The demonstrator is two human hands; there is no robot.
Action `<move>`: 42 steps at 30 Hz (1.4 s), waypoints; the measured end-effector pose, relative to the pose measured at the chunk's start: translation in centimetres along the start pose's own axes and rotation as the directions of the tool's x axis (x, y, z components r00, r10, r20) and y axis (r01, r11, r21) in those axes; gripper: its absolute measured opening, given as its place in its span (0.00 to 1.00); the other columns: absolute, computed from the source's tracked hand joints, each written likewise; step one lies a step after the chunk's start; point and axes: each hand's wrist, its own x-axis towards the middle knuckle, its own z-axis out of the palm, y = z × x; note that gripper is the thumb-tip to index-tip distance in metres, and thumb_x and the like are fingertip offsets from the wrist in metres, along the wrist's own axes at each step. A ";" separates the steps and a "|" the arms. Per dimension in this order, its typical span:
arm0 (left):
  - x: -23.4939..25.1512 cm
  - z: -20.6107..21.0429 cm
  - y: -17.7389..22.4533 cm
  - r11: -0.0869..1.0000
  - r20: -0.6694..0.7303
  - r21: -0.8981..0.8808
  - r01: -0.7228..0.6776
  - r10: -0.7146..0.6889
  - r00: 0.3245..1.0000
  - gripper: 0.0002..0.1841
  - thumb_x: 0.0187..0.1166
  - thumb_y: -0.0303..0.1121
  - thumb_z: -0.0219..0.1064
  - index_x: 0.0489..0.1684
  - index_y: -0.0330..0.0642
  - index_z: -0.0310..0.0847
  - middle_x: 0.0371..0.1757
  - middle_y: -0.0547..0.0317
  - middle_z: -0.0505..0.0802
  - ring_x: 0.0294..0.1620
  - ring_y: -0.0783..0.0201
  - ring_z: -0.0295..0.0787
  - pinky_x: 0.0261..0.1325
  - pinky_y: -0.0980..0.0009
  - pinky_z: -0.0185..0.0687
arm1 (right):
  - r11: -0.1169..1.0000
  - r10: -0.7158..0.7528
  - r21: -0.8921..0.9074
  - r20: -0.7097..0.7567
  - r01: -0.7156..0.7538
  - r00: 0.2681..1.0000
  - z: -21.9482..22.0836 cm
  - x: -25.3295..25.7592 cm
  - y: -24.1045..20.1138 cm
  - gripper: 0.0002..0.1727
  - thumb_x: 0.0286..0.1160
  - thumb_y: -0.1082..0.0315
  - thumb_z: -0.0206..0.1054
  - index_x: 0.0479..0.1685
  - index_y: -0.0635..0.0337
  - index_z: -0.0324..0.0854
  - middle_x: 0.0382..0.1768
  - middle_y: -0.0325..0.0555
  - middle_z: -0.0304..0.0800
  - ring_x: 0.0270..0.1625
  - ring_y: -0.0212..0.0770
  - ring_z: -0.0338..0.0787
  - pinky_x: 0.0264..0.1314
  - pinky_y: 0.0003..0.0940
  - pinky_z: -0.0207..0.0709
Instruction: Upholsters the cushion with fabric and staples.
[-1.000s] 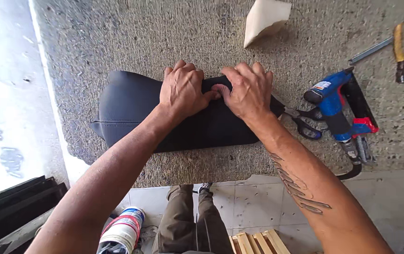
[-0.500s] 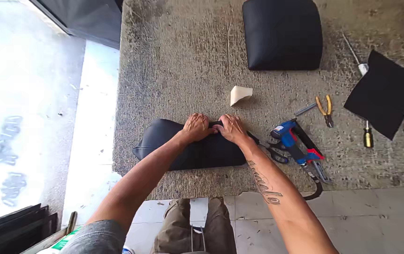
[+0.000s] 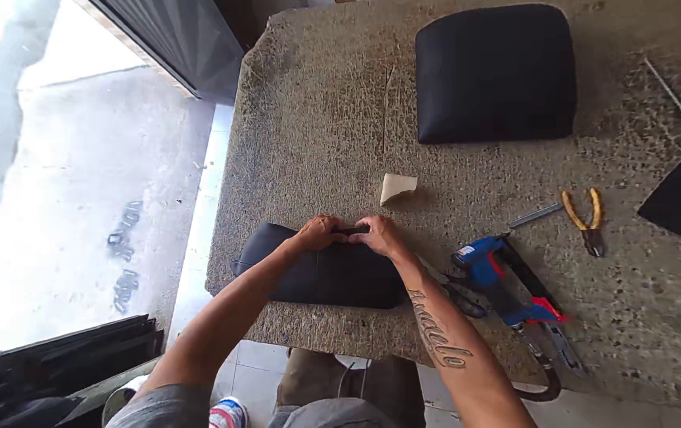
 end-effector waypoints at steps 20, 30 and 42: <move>-20.6 9.1 3.5 0.878 -0.581 0.423 -0.222 0.451 0.677 0.20 0.87 0.48 0.61 0.50 0.37 0.86 0.34 0.48 0.94 0.31 0.50 0.92 0.34 0.56 0.84 | 0.670 -0.694 -0.614 -0.316 0.418 0.647 5.4 -19.0 -4.4 0.21 0.82 0.46 0.67 0.56 0.52 0.92 0.46 0.47 0.98 0.45 0.46 0.94 0.52 0.48 0.79; -21.0 10.5 4.5 0.924 -0.684 0.337 -0.180 0.371 0.628 0.22 0.87 0.52 0.58 0.47 0.44 0.92 0.39 0.56 0.98 0.34 0.58 0.92 0.37 0.59 0.79 | 0.752 -0.659 -0.526 -0.621 0.397 0.426 9.0 -18.6 -3.8 0.20 0.80 0.46 0.69 0.40 0.52 0.96 0.39 0.45 0.99 0.40 0.42 0.92 0.54 0.44 0.74; -20.9 8.2 5.7 0.897 -0.673 -0.021 -0.441 0.314 0.670 0.07 0.78 0.31 0.72 0.35 0.40 0.95 0.40 0.55 0.98 0.44 0.65 0.93 0.48 0.70 0.86 | 0.820 -0.572 -0.433 -0.651 0.375 0.499 9.0 -19.2 -4.6 0.18 0.79 0.47 0.70 0.39 0.49 0.97 0.40 0.41 1.00 0.43 0.39 0.93 0.59 0.43 0.72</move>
